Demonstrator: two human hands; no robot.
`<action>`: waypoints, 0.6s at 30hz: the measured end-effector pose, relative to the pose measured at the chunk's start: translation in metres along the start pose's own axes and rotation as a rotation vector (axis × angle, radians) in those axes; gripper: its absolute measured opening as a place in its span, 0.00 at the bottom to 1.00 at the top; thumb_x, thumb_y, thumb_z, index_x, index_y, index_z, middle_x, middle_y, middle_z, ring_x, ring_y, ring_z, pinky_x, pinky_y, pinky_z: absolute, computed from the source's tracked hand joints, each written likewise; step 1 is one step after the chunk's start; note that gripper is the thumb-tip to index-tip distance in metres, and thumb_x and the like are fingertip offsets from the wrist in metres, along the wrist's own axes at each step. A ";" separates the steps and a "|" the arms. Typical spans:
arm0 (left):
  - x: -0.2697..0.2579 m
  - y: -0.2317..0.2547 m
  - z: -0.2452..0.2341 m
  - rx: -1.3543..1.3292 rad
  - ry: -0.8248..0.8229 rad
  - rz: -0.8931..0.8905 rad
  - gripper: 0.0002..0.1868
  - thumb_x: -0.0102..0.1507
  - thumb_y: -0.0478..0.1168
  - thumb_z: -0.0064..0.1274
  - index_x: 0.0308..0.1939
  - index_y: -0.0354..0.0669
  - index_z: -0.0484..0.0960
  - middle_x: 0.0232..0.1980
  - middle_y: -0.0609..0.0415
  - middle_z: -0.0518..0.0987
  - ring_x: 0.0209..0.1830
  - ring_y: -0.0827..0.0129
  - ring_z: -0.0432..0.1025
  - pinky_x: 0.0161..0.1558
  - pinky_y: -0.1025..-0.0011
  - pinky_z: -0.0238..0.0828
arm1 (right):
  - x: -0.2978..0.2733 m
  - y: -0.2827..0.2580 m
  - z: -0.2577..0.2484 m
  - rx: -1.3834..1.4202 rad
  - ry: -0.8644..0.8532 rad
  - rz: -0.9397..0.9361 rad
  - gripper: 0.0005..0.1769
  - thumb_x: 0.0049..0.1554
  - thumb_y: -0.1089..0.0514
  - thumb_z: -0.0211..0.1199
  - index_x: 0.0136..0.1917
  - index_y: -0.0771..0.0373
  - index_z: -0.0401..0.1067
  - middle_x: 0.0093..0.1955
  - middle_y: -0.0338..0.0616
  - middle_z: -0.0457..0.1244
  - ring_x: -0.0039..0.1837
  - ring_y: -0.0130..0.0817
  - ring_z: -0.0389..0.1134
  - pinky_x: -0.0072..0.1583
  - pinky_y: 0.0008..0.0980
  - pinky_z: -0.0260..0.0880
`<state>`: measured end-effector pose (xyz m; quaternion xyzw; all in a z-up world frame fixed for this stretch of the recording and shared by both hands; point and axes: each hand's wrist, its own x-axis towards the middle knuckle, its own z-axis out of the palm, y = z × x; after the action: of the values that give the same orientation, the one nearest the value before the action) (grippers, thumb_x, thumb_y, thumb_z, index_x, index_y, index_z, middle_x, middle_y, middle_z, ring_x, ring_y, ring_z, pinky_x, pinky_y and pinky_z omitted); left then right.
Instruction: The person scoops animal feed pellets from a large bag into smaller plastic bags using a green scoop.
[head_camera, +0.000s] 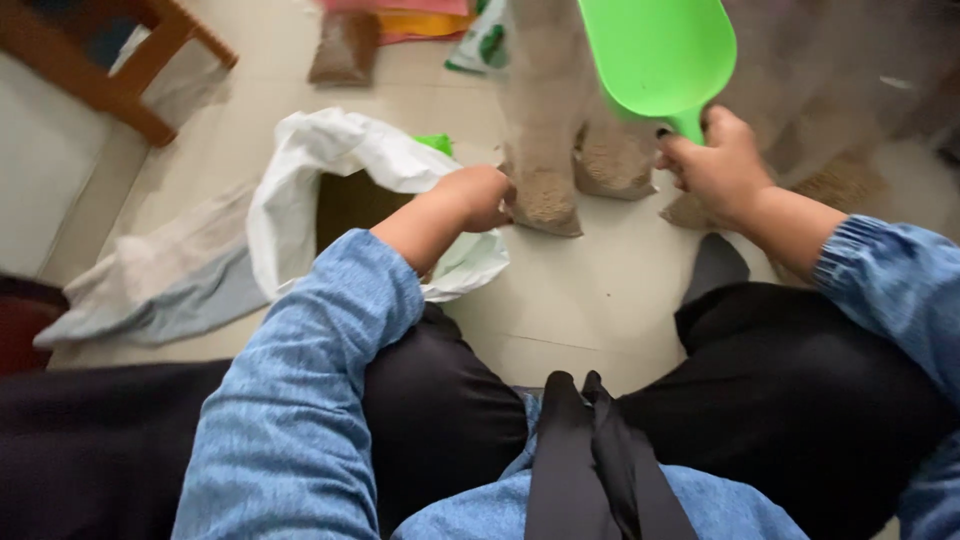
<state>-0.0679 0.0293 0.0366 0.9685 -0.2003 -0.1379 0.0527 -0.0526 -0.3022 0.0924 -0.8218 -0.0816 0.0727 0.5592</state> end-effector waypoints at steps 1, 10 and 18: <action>-0.003 -0.001 0.001 -0.005 0.006 -0.016 0.15 0.57 0.46 0.64 0.47 0.50 0.89 0.46 0.55 0.86 0.45 0.51 0.78 0.49 0.55 0.75 | -0.001 -0.004 0.002 -0.003 -0.015 -0.008 0.14 0.66 0.61 0.58 0.61 0.69 0.62 0.47 0.49 0.64 0.44 0.32 0.67 0.41 0.28 0.67; -0.016 -0.013 0.015 0.151 -0.213 -0.026 0.21 0.59 0.57 0.62 0.48 0.50 0.89 0.48 0.54 0.85 0.47 0.52 0.77 0.52 0.56 0.75 | -0.012 -0.033 0.020 -0.106 -0.190 -0.058 0.15 0.61 0.65 0.64 0.61 0.68 0.69 0.41 0.47 0.66 0.37 0.29 0.64 0.37 0.26 0.65; 0.007 -0.015 0.029 0.214 -0.247 0.003 0.26 0.58 0.65 0.56 0.46 0.52 0.88 0.42 0.58 0.87 0.52 0.55 0.81 0.53 0.55 0.79 | -0.021 -0.040 0.046 -0.112 -0.268 -0.073 0.04 0.54 0.65 0.64 0.44 0.65 0.71 0.32 0.51 0.68 0.27 0.32 0.62 0.31 0.27 0.64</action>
<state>-0.0646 0.0394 0.0047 0.9440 -0.2200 -0.2340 -0.0754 -0.0850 -0.2501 0.1132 -0.8312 -0.1895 0.1566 0.4987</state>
